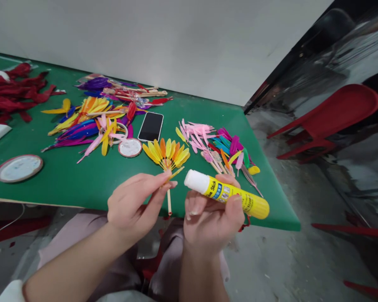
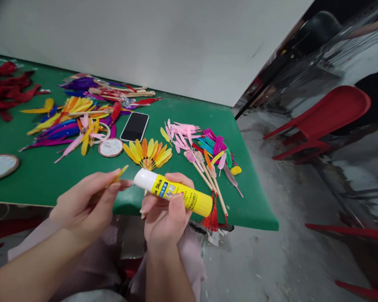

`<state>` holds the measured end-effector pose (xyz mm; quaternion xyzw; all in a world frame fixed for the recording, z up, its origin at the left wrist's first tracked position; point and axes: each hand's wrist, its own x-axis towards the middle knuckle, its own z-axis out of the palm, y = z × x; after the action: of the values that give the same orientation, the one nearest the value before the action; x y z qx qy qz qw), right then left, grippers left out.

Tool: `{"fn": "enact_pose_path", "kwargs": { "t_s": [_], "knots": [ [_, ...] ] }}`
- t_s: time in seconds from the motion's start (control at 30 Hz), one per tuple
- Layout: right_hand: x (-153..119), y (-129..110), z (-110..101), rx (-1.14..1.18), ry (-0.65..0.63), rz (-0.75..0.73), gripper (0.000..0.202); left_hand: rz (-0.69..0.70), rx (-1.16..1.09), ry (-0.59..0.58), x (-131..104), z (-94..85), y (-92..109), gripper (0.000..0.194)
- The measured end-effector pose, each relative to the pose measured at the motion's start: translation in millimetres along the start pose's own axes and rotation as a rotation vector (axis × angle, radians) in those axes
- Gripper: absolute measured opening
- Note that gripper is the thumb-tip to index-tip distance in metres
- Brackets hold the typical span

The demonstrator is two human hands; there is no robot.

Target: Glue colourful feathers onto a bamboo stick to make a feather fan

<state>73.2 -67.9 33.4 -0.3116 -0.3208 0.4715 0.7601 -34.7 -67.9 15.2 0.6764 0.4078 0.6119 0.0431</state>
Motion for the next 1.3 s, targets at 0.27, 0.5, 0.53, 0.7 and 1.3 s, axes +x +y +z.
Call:
{"fn": "enact_pose_path", "kwargs": {
  "t_s": [0.27, 0.5, 0.53, 0.7, 1.3],
  "knots": [
    [-3.5, 0.9, 1.0, -0.056, -0.028, -0.072, 0.015, -0.134, -0.079, 0.006, 0.9, 5.1, 9.5, 0.027],
    [-7.1, 1.6, 2.7, -0.096, -0.009, -0.123, 0.014, -0.101, -0.141, -0.014, 1.5, 4.9, 9.1, 0.031],
    [-7.2, 1.7, 2.9, -0.093, -0.008, -0.126, 0.013, -0.098, -0.144, -0.014, 2.0, 5.1, 9.4, 0.032],
    [-6.9, 1.8, 3.1, -0.077, -0.01, -0.136, 0.013, -0.076, -0.146, -0.017, 3.1, 5.8, 9.6, 0.033],
    [-3.1, 7.6, -0.6, -0.062, -0.095, -0.253, 0.016, 0.017, -0.178, -0.011, 4.7, 5.4, 6.3, 0.038]
  ]
}}
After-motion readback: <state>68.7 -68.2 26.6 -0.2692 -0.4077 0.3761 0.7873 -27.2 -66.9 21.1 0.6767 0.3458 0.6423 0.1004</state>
